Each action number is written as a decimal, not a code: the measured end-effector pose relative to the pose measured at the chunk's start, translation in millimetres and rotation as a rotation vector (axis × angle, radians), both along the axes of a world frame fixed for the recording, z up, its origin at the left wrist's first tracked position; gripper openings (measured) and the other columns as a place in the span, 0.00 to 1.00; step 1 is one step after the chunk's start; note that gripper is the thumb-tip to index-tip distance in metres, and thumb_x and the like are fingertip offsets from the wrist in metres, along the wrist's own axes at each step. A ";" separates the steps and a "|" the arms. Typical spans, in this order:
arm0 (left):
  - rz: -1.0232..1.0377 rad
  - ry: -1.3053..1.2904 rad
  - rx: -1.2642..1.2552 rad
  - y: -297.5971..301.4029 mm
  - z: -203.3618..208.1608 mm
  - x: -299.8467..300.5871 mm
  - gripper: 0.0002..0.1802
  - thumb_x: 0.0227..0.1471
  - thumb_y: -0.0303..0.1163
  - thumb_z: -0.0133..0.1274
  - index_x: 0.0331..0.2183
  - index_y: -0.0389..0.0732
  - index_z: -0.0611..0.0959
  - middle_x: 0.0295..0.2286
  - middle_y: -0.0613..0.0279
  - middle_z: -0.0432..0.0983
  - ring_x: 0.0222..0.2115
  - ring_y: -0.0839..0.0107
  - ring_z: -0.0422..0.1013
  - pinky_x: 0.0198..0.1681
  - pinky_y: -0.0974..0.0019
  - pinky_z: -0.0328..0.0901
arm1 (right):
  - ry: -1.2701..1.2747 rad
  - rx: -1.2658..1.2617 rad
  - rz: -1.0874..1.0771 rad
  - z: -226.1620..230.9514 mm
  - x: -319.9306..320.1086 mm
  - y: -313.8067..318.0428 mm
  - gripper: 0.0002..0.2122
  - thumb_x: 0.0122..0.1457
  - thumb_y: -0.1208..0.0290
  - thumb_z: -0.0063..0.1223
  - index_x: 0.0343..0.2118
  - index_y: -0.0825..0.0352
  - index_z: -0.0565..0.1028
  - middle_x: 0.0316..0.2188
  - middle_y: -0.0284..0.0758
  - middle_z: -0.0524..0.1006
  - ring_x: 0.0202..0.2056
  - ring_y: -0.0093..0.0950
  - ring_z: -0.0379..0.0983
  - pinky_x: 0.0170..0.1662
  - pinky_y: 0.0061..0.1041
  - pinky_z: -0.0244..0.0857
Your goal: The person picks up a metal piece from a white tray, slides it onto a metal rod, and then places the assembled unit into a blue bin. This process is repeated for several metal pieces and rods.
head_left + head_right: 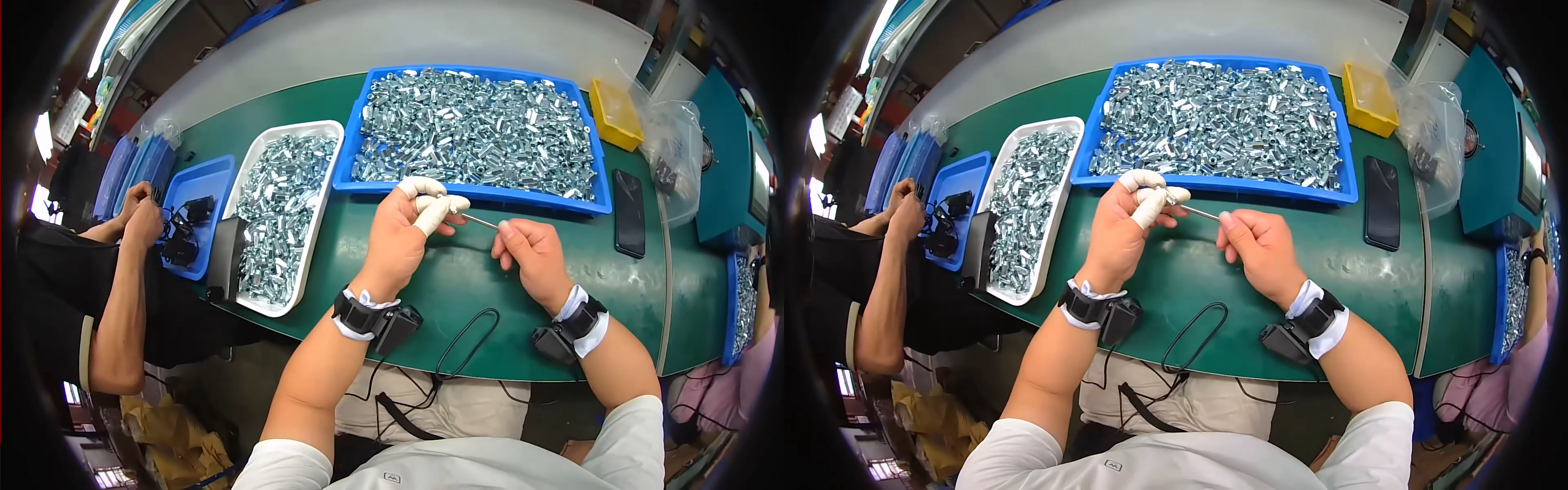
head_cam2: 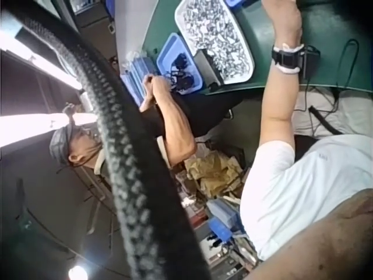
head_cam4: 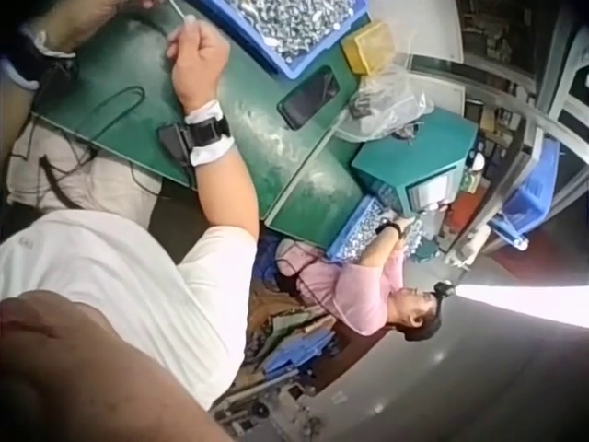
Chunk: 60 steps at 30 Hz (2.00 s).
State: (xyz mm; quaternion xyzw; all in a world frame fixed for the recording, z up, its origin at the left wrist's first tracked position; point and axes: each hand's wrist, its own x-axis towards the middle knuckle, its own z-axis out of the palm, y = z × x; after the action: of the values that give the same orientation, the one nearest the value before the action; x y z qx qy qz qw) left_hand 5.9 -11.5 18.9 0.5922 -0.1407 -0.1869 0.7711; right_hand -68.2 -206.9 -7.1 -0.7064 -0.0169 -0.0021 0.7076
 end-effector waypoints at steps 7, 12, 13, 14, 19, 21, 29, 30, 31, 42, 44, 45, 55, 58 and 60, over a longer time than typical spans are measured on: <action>-0.011 -0.135 0.115 0.3 -7.4 -0.7 0.08 0.57 0.22 0.49 0.40 0.39 0.78 0.33 0.61 0.78 0.32 0.75 0.73 0.36 0.71 0.67 | -0.027 0.033 -0.018 -2.4 1.4 -0.2 0.18 0.66 0.64 0.43 0.22 0.69 0.73 0.19 0.29 0.72 0.20 0.15 0.64 0.26 0.16 0.57; -0.045 -0.472 0.288 6.8 -12.1 5.5 0.08 0.55 0.21 0.51 0.37 0.39 0.81 0.30 0.66 0.77 0.33 0.77 0.72 0.35 0.72 0.66 | -0.014 -0.003 0.001 -3.9 1.3 2.7 0.18 0.65 0.64 0.44 0.21 0.69 0.73 0.19 0.28 0.72 0.20 0.15 0.64 0.25 0.16 0.57; -0.047 -0.556 0.301 11.0 -11.2 7.1 0.08 0.55 0.21 0.51 0.36 0.39 0.82 0.29 0.67 0.77 0.33 0.78 0.71 0.35 0.72 0.66 | -0.014 -0.060 0.002 -1.9 0.6 3.8 0.17 0.65 0.65 0.44 0.21 0.69 0.73 0.18 0.28 0.71 0.20 0.15 0.64 0.25 0.16 0.57; -0.025 -0.560 0.320 11.1 -11.8 7.4 0.08 0.55 0.21 0.51 0.36 0.39 0.82 0.29 0.67 0.77 0.33 0.78 0.71 0.35 0.72 0.66 | -0.015 -0.116 0.003 0.5 -0.7 3.9 0.17 0.65 0.65 0.44 0.21 0.69 0.73 0.18 0.28 0.71 0.20 0.15 0.64 0.25 0.16 0.56; -0.161 -0.104 0.234 1.1 -3.3 -4.2 0.05 0.53 0.24 0.54 0.35 0.37 0.79 0.24 0.67 0.75 0.25 0.79 0.70 0.28 0.74 0.66 | -0.048 -0.184 0.012 -3.0 -1.2 5.8 0.16 0.65 0.67 0.44 0.21 0.69 0.73 0.16 0.27 0.70 0.18 0.15 0.63 0.23 0.16 0.56; -0.168 -0.088 0.235 4.3 -6.9 -2.1 0.05 0.53 0.25 0.55 0.34 0.37 0.78 0.24 0.66 0.75 0.24 0.79 0.70 0.27 0.74 0.65 | -0.067 -0.163 -0.008 -3.3 -1.2 7.8 0.15 0.64 0.69 0.45 0.21 0.70 0.73 0.17 0.28 0.71 0.18 0.15 0.64 0.22 0.16 0.55; -0.228 -0.317 0.253 -0.9 -9.5 -9.9 0.08 0.51 0.28 0.58 0.29 0.37 0.75 0.25 0.61 0.77 0.23 0.76 0.72 0.24 0.73 0.64 | 0.005 -0.090 0.120 -0.9 0.0 1.3 0.17 0.65 0.67 0.45 0.20 0.69 0.73 0.17 0.29 0.72 0.17 0.15 0.62 0.21 0.15 0.54; -0.215 -0.443 0.309 -1.1 -3.3 -10.9 0.09 0.50 0.28 0.59 0.29 0.36 0.75 0.25 0.61 0.77 0.23 0.75 0.72 0.24 0.72 0.64 | 0.067 -0.032 0.151 0.7 1.0 -1.7 0.17 0.65 0.66 0.45 0.20 0.69 0.73 0.17 0.29 0.72 0.16 0.14 0.62 0.21 0.15 0.54; -0.202 -0.569 0.365 -0.8 0.4 -11.5 0.09 0.50 0.28 0.59 0.29 0.36 0.75 0.24 0.60 0.77 0.23 0.74 0.72 0.24 0.72 0.64 | 0.064 -0.030 0.157 1.7 1.7 -2.9 0.17 0.65 0.66 0.45 0.20 0.69 0.73 0.17 0.29 0.72 0.16 0.14 0.62 0.21 0.15 0.54; -0.045 -0.503 0.295 -7.7 -5.2 -16.7 0.07 0.51 0.29 0.58 0.28 0.36 0.79 0.18 0.61 0.76 0.19 0.75 0.71 0.23 0.71 0.63 | 0.000 -0.012 0.093 2.5 0.2 6.0 0.19 0.66 0.63 0.43 0.20 0.69 0.73 0.18 0.29 0.72 0.17 0.15 0.62 0.22 0.15 0.54; -0.036 -0.505 0.379 -4.4 -4.4 -15.1 0.07 0.51 0.30 0.58 0.28 0.36 0.80 0.18 0.62 0.76 0.19 0.76 0.71 0.22 0.71 0.63 | -0.008 -0.036 0.086 2.3 0.6 6.1 0.20 0.66 0.62 0.42 0.19 0.69 0.72 0.18 0.30 0.72 0.17 0.15 0.61 0.23 0.15 0.54; 0.007 -0.435 0.409 -2.7 -4.4 -14.5 0.07 0.51 0.30 0.58 0.28 0.36 0.80 0.18 0.63 0.75 0.18 0.77 0.70 0.22 0.72 0.63 | -0.016 -0.057 0.079 2.1 0.7 6.7 0.20 0.66 0.62 0.42 0.19 0.68 0.71 0.19 0.31 0.72 0.18 0.15 0.61 0.23 0.16 0.54; 0.833 -0.178 0.246 94.7 21.6 26.9 0.07 0.53 0.27 0.56 0.36 0.36 0.80 0.23 0.64 0.76 0.21 0.81 0.69 0.23 0.77 0.62 | -0.018 0.003 -0.017 -2.0 -1.8 1.8 0.19 0.66 0.61 0.42 0.20 0.68 0.72 0.20 0.30 0.72 0.20 0.14 0.62 0.26 0.16 0.55; 0.862 -0.147 0.289 110.7 17.1 28.5 0.09 0.53 0.28 0.56 0.37 0.36 0.80 0.24 0.62 0.76 0.24 0.80 0.70 0.25 0.77 0.63 | 0.011 -0.005 0.032 0.7 3.3 5.0 0.19 0.66 0.61 0.43 0.21 0.68 0.72 0.19 0.29 0.72 0.20 0.15 0.62 0.26 0.16 0.56; 0.806 -0.216 0.370 102.3 13.4 26.8 0.09 0.53 0.28 0.56 0.37 0.35 0.81 0.25 0.60 0.78 0.26 0.77 0.73 0.28 0.75 0.66 | 0.015 -0.002 0.014 -1.0 4.0 1.5 0.19 0.66 0.61 0.43 0.21 0.68 0.73 0.19 0.28 0.72 0.20 0.15 0.63 0.26 0.16 0.56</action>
State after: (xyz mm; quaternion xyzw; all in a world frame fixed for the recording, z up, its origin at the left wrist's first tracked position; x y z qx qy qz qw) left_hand 32.8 90.8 32.3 0.7436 0.0569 0.1690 0.6445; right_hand -64.2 -205.4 -8.0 -0.7070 -0.0165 0.0080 0.7069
